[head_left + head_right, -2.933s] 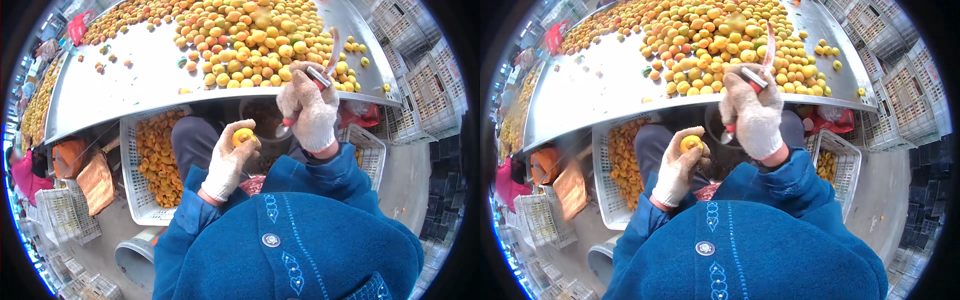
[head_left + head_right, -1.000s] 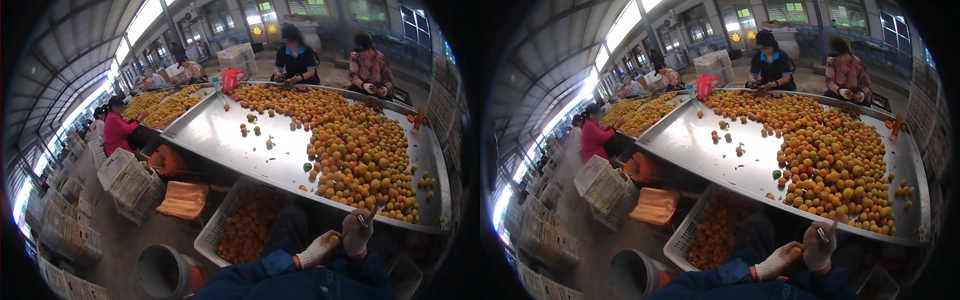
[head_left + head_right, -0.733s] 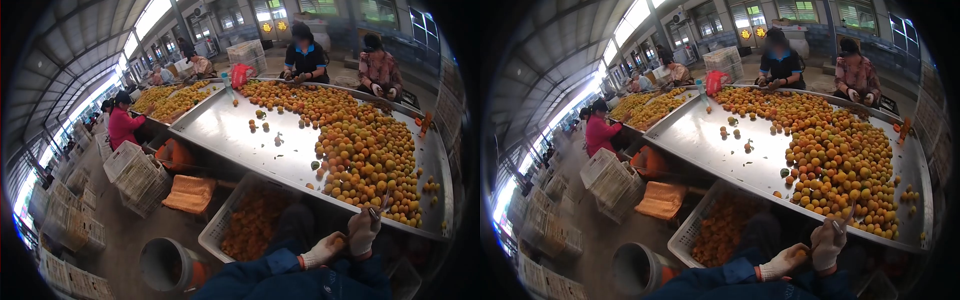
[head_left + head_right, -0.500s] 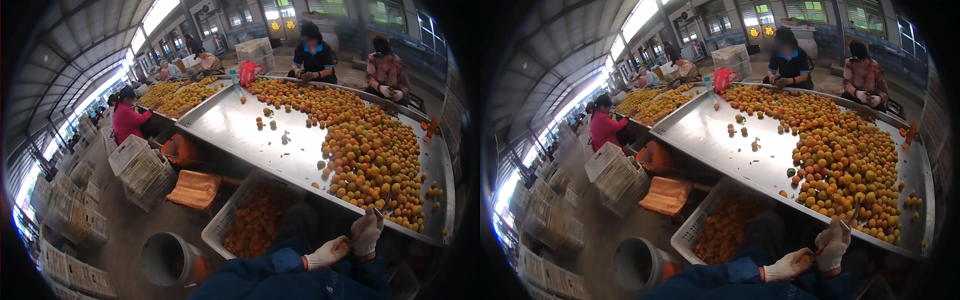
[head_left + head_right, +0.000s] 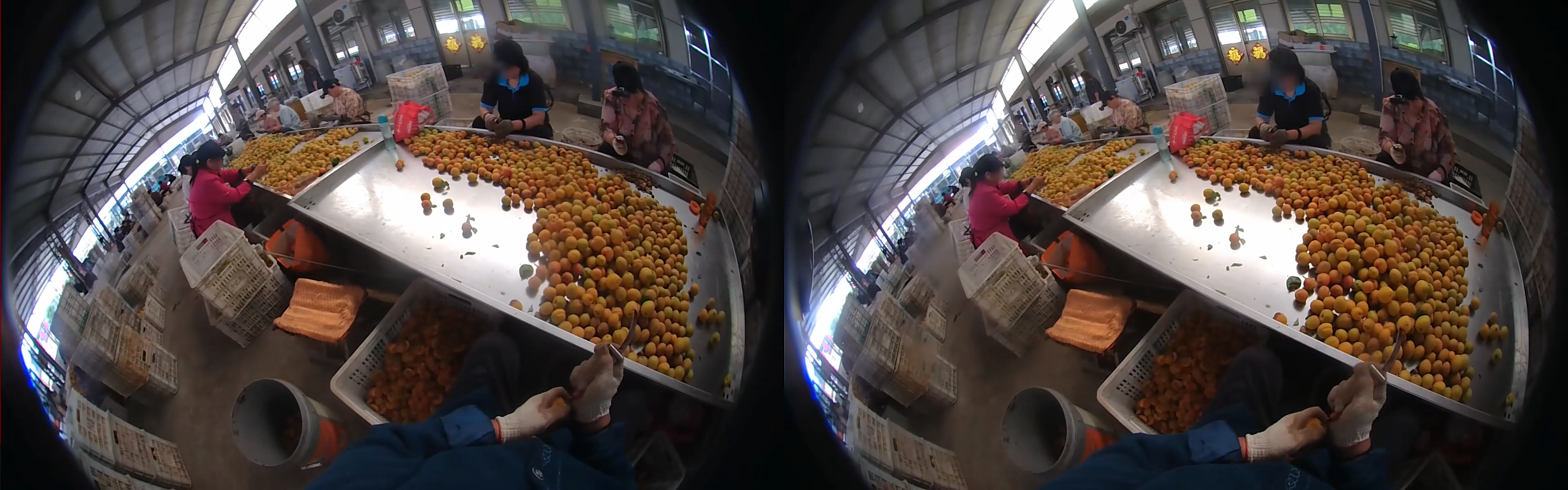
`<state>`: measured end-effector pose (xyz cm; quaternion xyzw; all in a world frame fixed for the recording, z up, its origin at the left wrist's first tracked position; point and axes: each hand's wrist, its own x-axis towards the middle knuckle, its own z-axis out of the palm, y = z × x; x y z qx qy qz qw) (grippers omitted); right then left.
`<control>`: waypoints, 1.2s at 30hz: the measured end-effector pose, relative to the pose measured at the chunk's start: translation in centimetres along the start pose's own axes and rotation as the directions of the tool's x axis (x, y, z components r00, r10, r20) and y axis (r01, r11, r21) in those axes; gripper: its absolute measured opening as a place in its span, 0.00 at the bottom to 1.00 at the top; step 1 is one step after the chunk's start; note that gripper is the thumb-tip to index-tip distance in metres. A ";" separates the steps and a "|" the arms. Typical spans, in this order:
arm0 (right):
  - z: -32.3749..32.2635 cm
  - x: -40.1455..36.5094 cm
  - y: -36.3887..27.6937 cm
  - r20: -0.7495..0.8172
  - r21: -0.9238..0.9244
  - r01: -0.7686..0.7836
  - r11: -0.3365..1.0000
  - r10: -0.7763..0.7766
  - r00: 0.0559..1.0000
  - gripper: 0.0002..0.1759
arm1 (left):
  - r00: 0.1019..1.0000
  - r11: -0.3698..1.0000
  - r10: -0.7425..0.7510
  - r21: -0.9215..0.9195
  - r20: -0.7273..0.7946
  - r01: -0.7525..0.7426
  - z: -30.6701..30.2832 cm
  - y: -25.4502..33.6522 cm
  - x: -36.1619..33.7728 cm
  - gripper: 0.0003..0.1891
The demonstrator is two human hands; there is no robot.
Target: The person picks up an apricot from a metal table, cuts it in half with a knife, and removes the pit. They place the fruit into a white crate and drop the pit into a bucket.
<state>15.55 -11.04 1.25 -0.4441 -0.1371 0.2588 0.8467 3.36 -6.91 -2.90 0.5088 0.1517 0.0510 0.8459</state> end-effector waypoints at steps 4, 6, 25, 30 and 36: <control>-0.4 0.3 0.0 -0.041 0.035 -0.092 0.995 0.094 0.995 0.11 | 0.997 0.977 0.079 0.200 0.021 -0.081 0.2 1.0 -0.4 0.14; -0.7 0.3 0.3 -0.077 0.049 -0.109 0.993 0.112 0.991 0.11 | 0.981 0.930 0.194 0.315 0.014 -0.188 -0.2 -0.8 0.4 0.15; -4.3 1.2 1.7 -0.095 0.343 -0.379 0.860 0.433 0.896 0.13 | 0.956 0.726 0.231 0.621 0.182 -0.294 -1.0 -2.1 2.0 0.09; -4.6 1.3 2.0 -0.108 0.421 -0.384 0.822 0.466 0.878 0.14 | 0.999 0.982 -0.010 0.190 -0.031 0.016 -0.5 -0.2 1.8 0.09; -3.8 1.3 0.9 -0.123 0.413 -0.303 0.859 0.382 0.916 0.13 | 0.925 0.768 0.356 0.521 0.135 -0.372 -0.2 0.0 1.3 0.11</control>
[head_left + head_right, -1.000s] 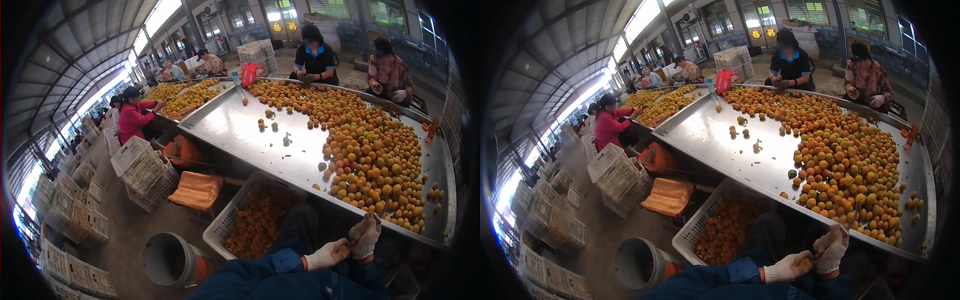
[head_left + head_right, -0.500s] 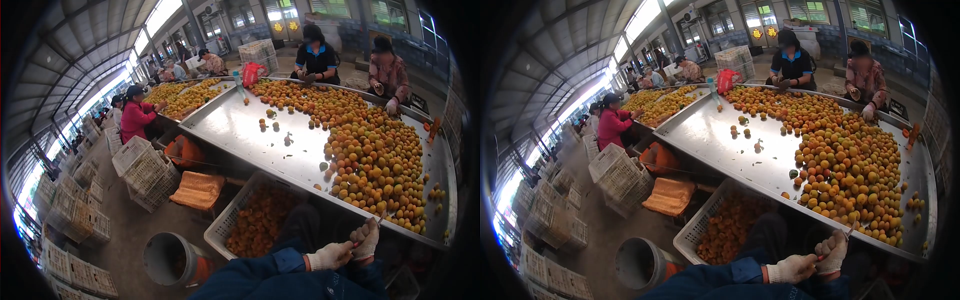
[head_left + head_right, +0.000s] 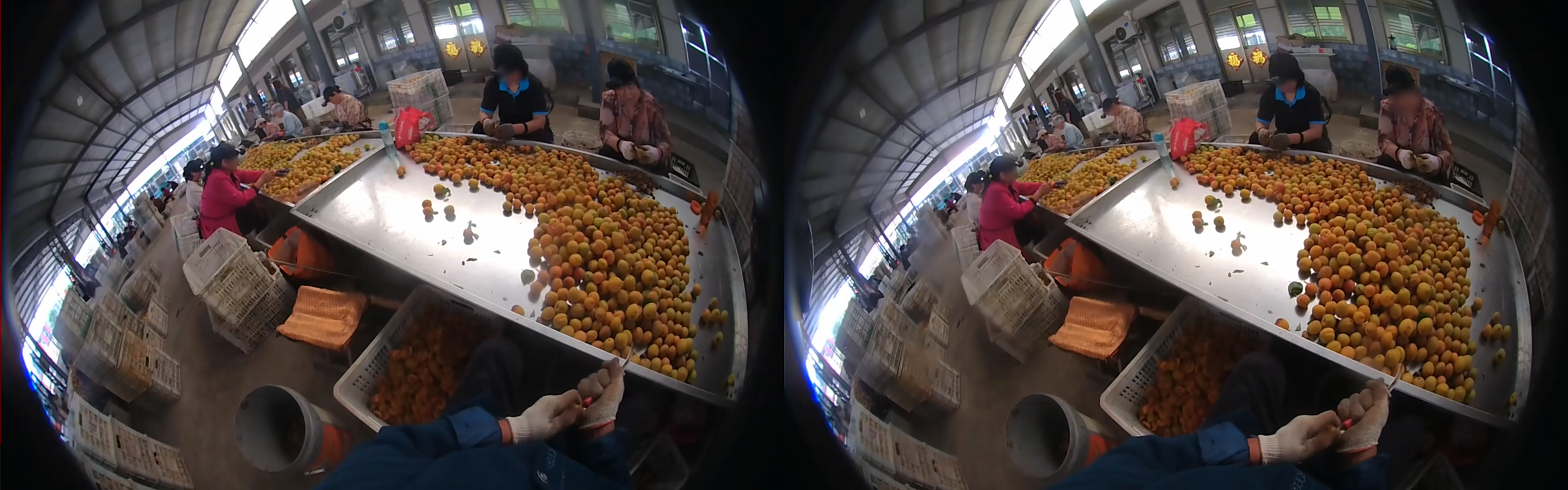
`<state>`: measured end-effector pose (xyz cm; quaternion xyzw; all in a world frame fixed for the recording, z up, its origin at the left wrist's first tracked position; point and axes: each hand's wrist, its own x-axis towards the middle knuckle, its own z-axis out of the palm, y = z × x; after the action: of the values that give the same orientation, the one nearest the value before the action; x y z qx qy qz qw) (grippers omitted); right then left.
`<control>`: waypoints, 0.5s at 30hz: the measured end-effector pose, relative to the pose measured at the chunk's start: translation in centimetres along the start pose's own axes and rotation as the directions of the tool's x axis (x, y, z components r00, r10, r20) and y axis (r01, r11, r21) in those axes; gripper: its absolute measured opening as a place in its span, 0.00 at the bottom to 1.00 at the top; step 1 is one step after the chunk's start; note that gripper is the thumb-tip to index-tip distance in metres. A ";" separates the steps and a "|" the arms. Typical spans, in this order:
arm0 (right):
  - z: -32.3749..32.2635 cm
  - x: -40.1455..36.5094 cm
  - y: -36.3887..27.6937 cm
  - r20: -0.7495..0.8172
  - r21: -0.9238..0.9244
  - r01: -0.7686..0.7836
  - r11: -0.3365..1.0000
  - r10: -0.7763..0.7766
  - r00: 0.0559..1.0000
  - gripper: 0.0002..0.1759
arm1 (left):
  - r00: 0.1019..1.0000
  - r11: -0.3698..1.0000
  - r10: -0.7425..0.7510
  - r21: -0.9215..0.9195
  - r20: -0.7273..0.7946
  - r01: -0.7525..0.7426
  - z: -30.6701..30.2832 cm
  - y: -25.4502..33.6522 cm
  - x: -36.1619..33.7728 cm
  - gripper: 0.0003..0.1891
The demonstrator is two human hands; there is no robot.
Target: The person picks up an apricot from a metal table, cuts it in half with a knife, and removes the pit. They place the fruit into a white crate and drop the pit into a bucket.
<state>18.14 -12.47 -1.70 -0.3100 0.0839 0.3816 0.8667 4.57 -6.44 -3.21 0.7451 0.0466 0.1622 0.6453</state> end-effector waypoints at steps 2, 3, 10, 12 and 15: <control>0.6 -0.7 -0.4 -0.011 -0.036 0.068 0.997 -0.068 0.998 0.12 | 0.997 0.987 -0.082 -0.141 0.005 0.082 0.1 0.0 0.2 0.11; 0.7 -0.9 -0.6 0.018 -0.065 0.068 0.996 -0.067 0.998 0.12 | 0.980 0.930 -0.200 -0.310 0.013 0.195 0.0 0.1 0.4 0.11; -0.5 -2.9 -1.0 0.302 -0.612 0.357 0.706 -0.208 0.930 0.03 | 0.932 0.770 -0.360 -0.549 0.046 0.325 0.2 -1.7 1.0 0.13; -1.5 -3.3 -1.3 0.391 -0.702 0.373 0.607 -0.109 0.914 0.06 | 0.916 0.717 -0.395 -0.600 0.071 0.355 0.0 -1.6 1.3 0.13; -1.7 -2.9 -1.6 0.473 -0.805 0.417 0.422 0.032 0.881 0.12 | 0.923 0.720 -0.375 -0.600 0.087 0.349 -1.2 -3.4 1.4 0.13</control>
<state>17.39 -16.09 -1.18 -0.6355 -0.3538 0.3195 0.6073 6.00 -4.41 -6.18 0.4724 0.1500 0.0542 0.8668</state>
